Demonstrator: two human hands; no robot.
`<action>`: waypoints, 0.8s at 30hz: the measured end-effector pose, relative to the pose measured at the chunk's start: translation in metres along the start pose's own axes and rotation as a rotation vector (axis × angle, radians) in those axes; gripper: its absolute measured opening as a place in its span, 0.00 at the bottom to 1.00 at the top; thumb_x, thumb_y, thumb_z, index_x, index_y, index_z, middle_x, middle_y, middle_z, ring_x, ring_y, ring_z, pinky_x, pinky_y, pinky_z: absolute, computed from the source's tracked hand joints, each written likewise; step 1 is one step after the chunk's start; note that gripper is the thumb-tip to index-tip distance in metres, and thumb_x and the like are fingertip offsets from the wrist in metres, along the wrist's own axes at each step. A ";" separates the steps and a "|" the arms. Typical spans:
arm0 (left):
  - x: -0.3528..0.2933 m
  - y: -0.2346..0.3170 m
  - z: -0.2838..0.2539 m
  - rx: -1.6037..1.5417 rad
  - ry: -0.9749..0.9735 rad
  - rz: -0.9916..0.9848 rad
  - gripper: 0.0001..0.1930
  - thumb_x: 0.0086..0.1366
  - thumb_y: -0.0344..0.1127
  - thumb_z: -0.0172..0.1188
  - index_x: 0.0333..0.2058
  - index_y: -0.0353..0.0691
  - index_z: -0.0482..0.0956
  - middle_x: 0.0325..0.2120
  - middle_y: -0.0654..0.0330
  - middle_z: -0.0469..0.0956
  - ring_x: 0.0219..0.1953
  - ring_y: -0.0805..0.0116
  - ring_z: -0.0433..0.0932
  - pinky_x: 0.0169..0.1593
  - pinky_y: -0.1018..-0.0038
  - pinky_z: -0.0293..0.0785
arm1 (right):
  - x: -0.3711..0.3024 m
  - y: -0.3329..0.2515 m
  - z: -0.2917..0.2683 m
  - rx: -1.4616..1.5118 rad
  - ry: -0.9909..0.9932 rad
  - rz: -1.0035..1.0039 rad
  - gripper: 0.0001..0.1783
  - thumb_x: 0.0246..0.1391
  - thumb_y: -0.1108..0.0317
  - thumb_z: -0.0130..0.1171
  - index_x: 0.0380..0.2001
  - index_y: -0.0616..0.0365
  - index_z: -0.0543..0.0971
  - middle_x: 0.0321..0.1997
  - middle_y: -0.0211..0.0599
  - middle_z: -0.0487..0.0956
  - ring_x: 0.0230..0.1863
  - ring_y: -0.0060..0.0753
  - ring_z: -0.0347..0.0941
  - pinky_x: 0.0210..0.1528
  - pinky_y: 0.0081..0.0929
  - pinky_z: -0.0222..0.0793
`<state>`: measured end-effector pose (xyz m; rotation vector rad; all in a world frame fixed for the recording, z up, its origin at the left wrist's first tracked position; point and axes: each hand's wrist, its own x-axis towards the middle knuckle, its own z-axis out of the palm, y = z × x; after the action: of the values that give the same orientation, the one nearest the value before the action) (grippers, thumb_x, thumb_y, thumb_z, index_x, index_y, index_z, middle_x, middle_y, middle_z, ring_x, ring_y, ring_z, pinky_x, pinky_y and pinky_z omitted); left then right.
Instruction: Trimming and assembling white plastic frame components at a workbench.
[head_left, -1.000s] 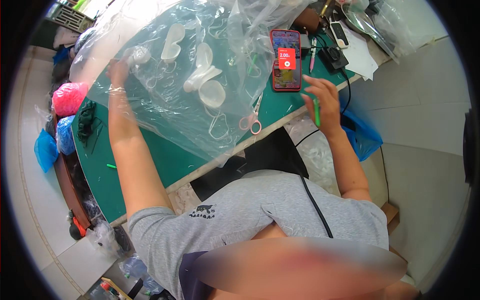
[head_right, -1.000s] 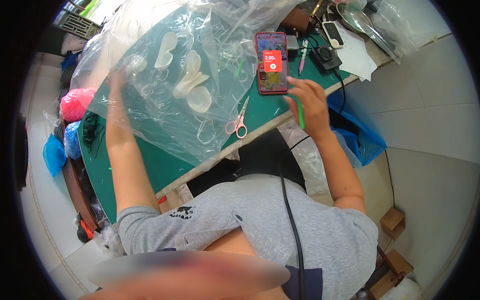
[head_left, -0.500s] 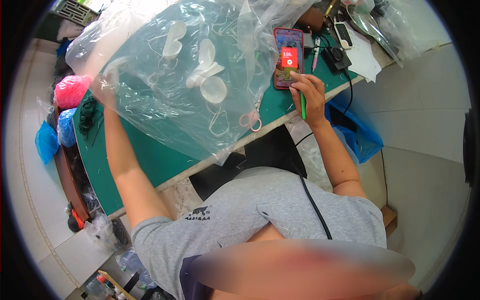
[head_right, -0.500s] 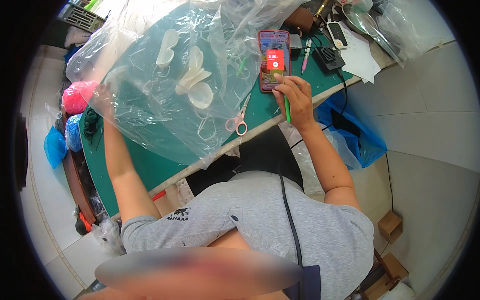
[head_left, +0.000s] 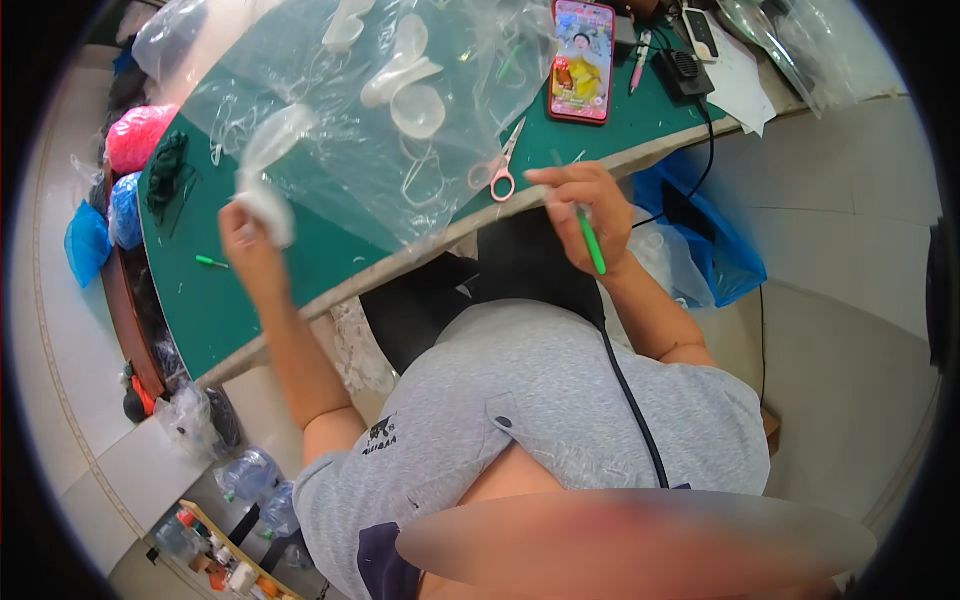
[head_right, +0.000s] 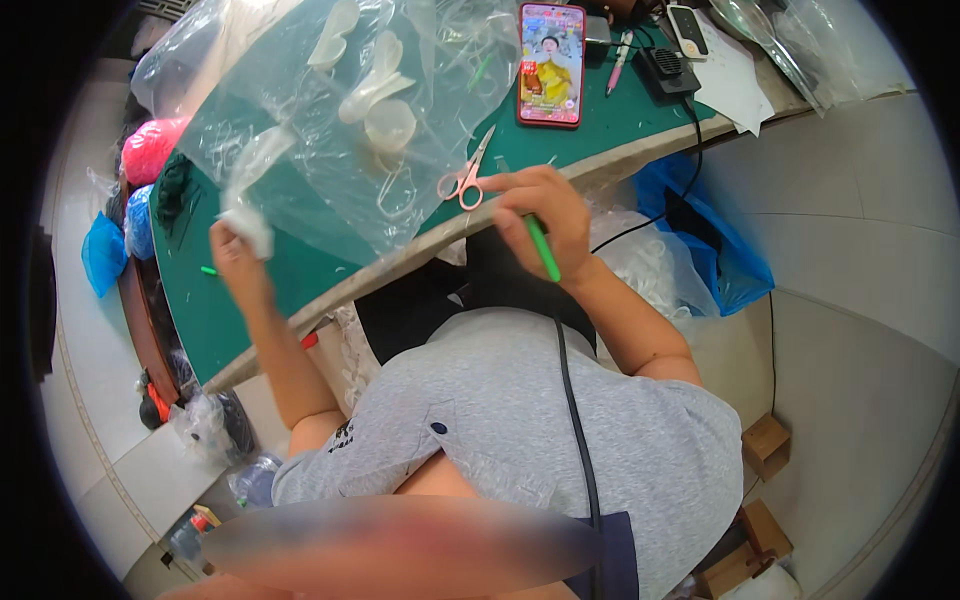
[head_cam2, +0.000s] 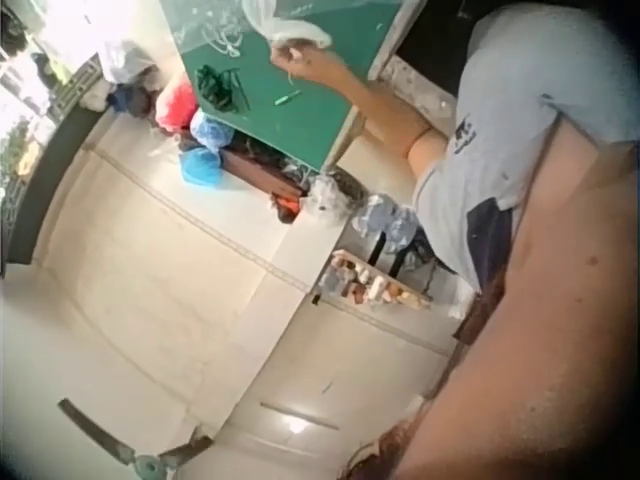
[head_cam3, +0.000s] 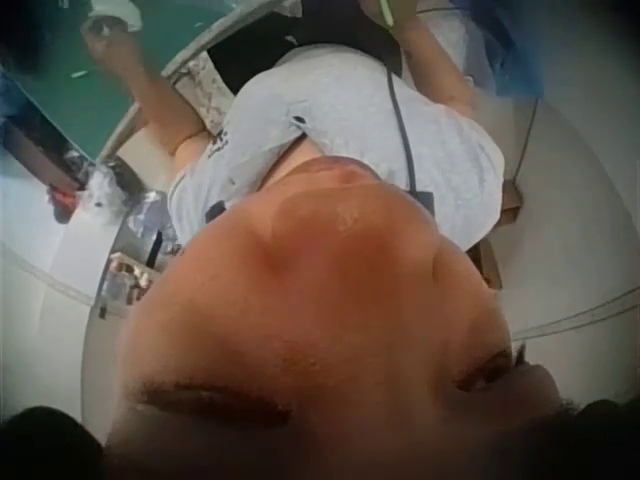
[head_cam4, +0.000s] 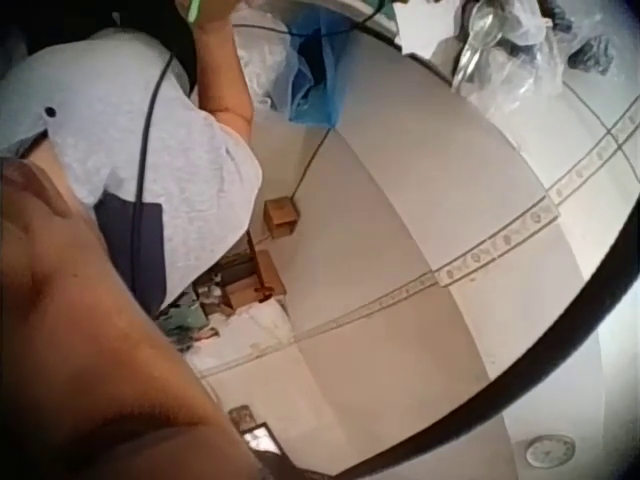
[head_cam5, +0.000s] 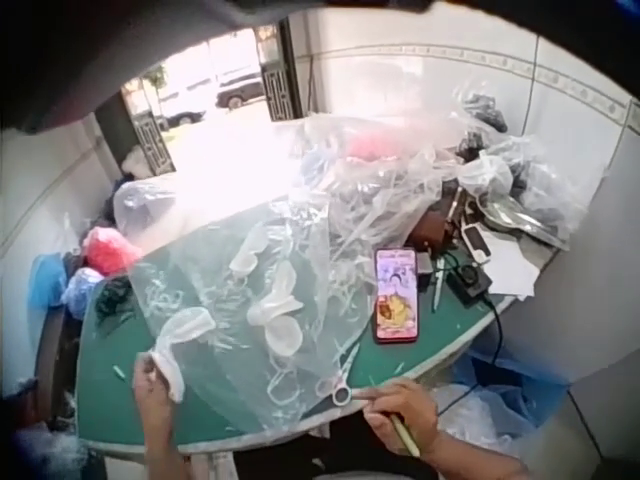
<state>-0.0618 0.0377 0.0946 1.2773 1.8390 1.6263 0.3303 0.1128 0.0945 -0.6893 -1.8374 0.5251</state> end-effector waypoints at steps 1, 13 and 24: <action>-0.014 0.012 0.031 0.248 0.036 0.121 0.11 0.63 0.35 0.56 0.39 0.35 0.71 0.48 0.52 0.72 0.45 0.65 0.72 0.49 0.72 0.66 | 0.004 -0.009 0.008 0.178 -0.080 -0.038 0.03 0.51 0.75 0.56 0.29 0.60 0.72 0.41 0.45 0.80 0.37 0.37 0.73 0.41 0.29 0.69; -0.076 -0.002 0.042 -0.248 -0.247 -0.456 0.34 0.54 0.29 0.66 0.57 0.33 0.60 0.41 0.56 0.75 0.40 0.71 0.75 0.46 0.78 0.70 | 0.004 0.001 0.128 0.358 -0.582 -0.175 0.16 0.50 0.73 0.57 0.44 0.58 0.71 0.48 0.40 0.75 0.48 0.45 0.71 0.49 0.37 0.66; -0.115 0.019 0.073 -1.077 -0.508 -0.667 0.32 0.53 0.28 0.66 0.54 0.37 0.60 0.51 0.55 0.67 0.55 0.64 0.67 0.57 0.67 0.66 | 0.006 -0.011 0.113 0.459 -0.503 0.176 0.13 0.57 0.71 0.53 0.45 0.60 0.75 0.50 0.39 0.77 0.49 0.40 0.74 0.49 0.32 0.70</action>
<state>0.0606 -0.0138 0.0610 0.4316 0.7025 1.3567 0.2207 0.1049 0.0667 -0.4251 -2.0122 1.2831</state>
